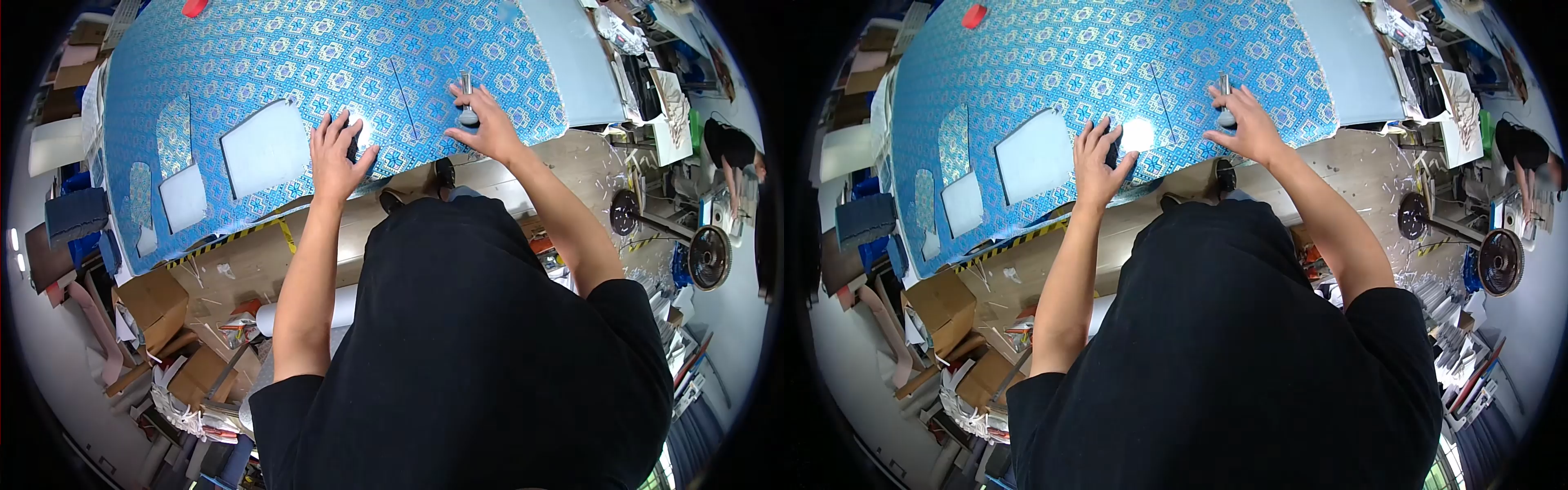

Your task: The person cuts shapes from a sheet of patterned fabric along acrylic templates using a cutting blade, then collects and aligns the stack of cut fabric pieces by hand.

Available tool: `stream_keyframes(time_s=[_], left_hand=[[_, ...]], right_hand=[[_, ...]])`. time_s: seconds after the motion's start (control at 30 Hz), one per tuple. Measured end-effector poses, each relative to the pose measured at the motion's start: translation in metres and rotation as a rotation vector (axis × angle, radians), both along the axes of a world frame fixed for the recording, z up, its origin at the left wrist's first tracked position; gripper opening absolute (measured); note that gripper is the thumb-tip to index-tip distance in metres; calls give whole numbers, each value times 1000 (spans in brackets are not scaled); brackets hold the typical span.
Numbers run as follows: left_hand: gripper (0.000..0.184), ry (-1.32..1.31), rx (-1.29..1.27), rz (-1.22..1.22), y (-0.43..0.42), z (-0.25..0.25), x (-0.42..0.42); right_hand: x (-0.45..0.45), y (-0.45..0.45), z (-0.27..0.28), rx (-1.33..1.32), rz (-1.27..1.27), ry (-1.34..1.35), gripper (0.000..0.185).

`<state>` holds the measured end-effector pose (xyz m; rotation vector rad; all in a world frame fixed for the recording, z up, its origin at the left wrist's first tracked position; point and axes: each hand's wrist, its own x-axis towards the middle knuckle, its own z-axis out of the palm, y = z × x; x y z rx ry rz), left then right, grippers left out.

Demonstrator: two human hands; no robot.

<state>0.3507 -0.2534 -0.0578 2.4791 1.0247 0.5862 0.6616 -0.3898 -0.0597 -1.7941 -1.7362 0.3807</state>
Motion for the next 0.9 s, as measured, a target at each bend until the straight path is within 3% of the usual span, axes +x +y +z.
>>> stream_keyframes(time_s=[0.57,0.63,0.67,0.77,0.9], left_hand=[[51,10,5,-12,1,1,1],[51,14,-14,-13,1,1,1],[51,14,-11,-11,1,1,0],[52,36,-12,-21,2,6,3],[36,109,116,16,1,18,17]], right_hand=[[-2,-2,2,37,-32,10,53],[-5,-3,-5,107,-170,362,57],[-7,-2,-1,247,-264,317,47],[6,-16,-1,56,-511,720,23],[25,-35,28,-38,-551,521,21]])
